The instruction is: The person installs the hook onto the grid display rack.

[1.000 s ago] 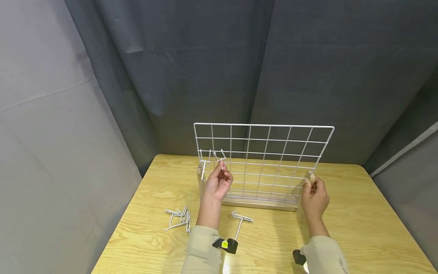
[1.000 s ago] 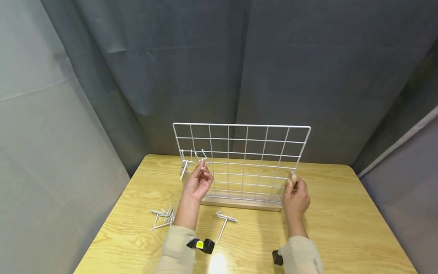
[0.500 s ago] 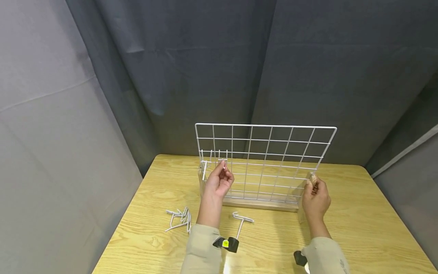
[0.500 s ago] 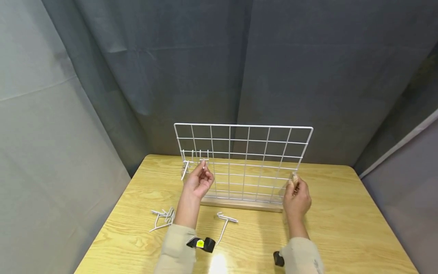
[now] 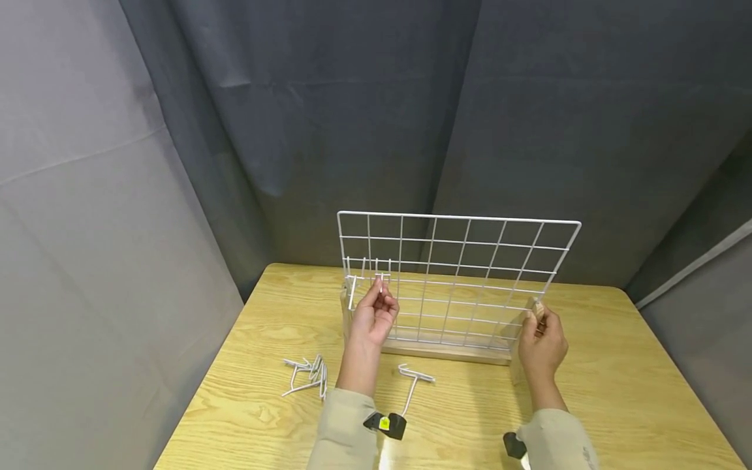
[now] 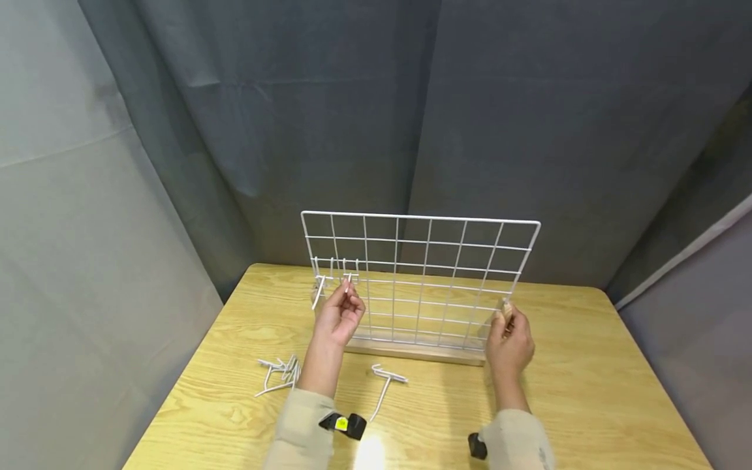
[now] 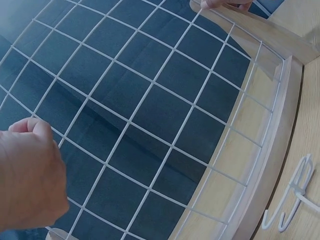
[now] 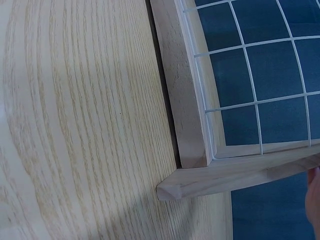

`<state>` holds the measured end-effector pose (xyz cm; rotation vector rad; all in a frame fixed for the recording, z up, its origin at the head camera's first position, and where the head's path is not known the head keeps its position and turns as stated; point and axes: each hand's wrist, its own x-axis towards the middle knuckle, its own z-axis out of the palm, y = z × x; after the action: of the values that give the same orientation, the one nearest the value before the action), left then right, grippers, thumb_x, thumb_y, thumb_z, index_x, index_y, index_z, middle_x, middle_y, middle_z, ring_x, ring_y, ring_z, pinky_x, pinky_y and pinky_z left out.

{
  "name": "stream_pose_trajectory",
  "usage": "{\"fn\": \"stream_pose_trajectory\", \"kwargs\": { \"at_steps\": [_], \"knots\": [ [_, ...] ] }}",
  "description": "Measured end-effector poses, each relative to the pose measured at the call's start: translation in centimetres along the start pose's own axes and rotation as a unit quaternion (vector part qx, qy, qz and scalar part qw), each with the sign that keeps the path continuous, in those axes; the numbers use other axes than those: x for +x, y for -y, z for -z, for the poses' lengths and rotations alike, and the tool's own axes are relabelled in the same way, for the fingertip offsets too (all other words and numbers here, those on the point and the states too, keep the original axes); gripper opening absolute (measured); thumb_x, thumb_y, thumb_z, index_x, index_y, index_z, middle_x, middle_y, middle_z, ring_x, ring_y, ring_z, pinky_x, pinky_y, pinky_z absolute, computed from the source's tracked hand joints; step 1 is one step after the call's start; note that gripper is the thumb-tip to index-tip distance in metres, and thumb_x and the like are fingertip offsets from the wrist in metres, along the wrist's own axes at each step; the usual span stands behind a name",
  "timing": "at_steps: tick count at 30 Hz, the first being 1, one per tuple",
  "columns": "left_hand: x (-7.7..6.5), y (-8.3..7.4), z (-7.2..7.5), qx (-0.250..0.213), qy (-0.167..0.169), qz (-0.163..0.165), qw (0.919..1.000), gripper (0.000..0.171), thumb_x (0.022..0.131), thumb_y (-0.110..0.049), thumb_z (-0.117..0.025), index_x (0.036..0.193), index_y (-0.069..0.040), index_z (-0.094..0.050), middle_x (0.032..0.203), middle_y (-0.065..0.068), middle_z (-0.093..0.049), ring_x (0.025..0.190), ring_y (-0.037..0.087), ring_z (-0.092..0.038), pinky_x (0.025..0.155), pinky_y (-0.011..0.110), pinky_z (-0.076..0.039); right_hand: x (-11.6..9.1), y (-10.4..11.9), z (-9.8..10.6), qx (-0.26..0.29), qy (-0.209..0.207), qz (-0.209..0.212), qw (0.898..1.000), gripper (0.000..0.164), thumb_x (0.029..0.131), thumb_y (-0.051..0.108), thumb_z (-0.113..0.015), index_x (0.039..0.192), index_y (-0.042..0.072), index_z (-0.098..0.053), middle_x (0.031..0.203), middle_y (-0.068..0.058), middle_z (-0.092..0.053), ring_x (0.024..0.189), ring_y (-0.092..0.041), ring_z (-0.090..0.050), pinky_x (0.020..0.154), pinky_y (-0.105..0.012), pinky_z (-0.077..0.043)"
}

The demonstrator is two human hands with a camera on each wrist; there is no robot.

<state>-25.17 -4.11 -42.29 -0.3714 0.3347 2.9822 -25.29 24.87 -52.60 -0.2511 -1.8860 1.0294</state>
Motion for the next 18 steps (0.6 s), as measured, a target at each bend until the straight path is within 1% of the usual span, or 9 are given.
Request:
{"fn": "stream_pose_trajectory", "kwargs": {
  "at_steps": [5,9,11,14,16,18],
  "knots": [
    [0.1,0.2,0.2,0.005,0.011,0.004,0.9999,0.011,0.094,-0.004,-0.053,0.089,-0.003,-0.062,0.071,0.004,-0.059,0.063,0.009,-0.055,0.060,0.016,-0.045,0.1,-0.1,0.2,0.000,-0.003,0.003,1.000,0.022,0.085,0.002,-0.059,0.103,-0.011,-0.060,0.084,-0.023,-0.063,0.070,0.017,-0.043,0.061,0.000,-0.034],
    [-0.1,0.4,0.8,0.019,0.017,-0.001,0.9997,0.013,0.094,-0.005,-0.053,0.086,-0.003,-0.063,0.072,0.004,-0.060,0.063,0.009,-0.056,0.061,0.017,-0.045,0.1,-0.4,0.3,-0.003,-0.004,0.006,1.000,0.021,0.085,0.002,-0.060,0.102,-0.010,-0.060,0.082,-0.023,-0.062,0.070,0.018,-0.042,0.061,0.001,-0.034],
    [-0.3,0.4,1.3,0.044,0.017,-0.007,0.9989,0.014,0.094,-0.006,-0.052,0.084,-0.004,-0.063,0.073,0.003,-0.061,0.064,0.008,-0.056,0.061,0.017,-0.045,0.0,-0.4,0.3,-0.004,-0.005,0.008,1.000,0.021,0.085,0.002,-0.060,0.102,-0.010,-0.060,0.081,-0.022,-0.062,0.069,0.018,-0.042,0.061,0.000,-0.034],
    [-1.0,0.4,2.4,0.102,0.022,-0.020,0.9943,0.011,0.094,-0.008,-0.052,0.090,-0.005,-0.062,0.075,0.002,-0.061,0.066,0.008,-0.055,0.063,0.018,-0.045,-0.2,-0.3,0.0,0.001,-0.003,0.009,1.000,0.021,0.085,0.003,-0.060,0.102,-0.010,-0.060,0.081,-0.022,-0.062,0.069,0.018,-0.042,0.061,0.000,-0.034],
    [-1.7,0.4,3.2,0.150,0.030,-0.030,0.9878,0.011,0.094,-0.008,-0.052,0.101,-0.004,-0.059,0.078,0.001,-0.060,0.069,0.009,-0.055,0.063,0.019,-0.045,-0.2,-0.3,-0.1,0.004,-0.004,0.008,1.000,0.021,0.086,0.003,-0.060,0.102,-0.010,-0.061,0.080,-0.022,-0.062,0.069,0.018,-0.043,0.061,0.000,-0.035],
    [-2.5,0.5,4.0,0.187,0.040,-0.037,0.9808,0.019,0.093,-0.006,-0.051,0.112,-0.002,-0.053,0.081,0.002,-0.060,0.071,0.009,-0.055,0.064,0.019,-0.046,-0.3,-0.2,-0.2,0.006,-0.006,0.007,1.000,0.022,0.085,0.004,-0.060,0.103,-0.010,-0.061,0.080,-0.022,-0.062,0.069,0.018,-0.043,0.061,0.000,-0.035]
  ]
}}
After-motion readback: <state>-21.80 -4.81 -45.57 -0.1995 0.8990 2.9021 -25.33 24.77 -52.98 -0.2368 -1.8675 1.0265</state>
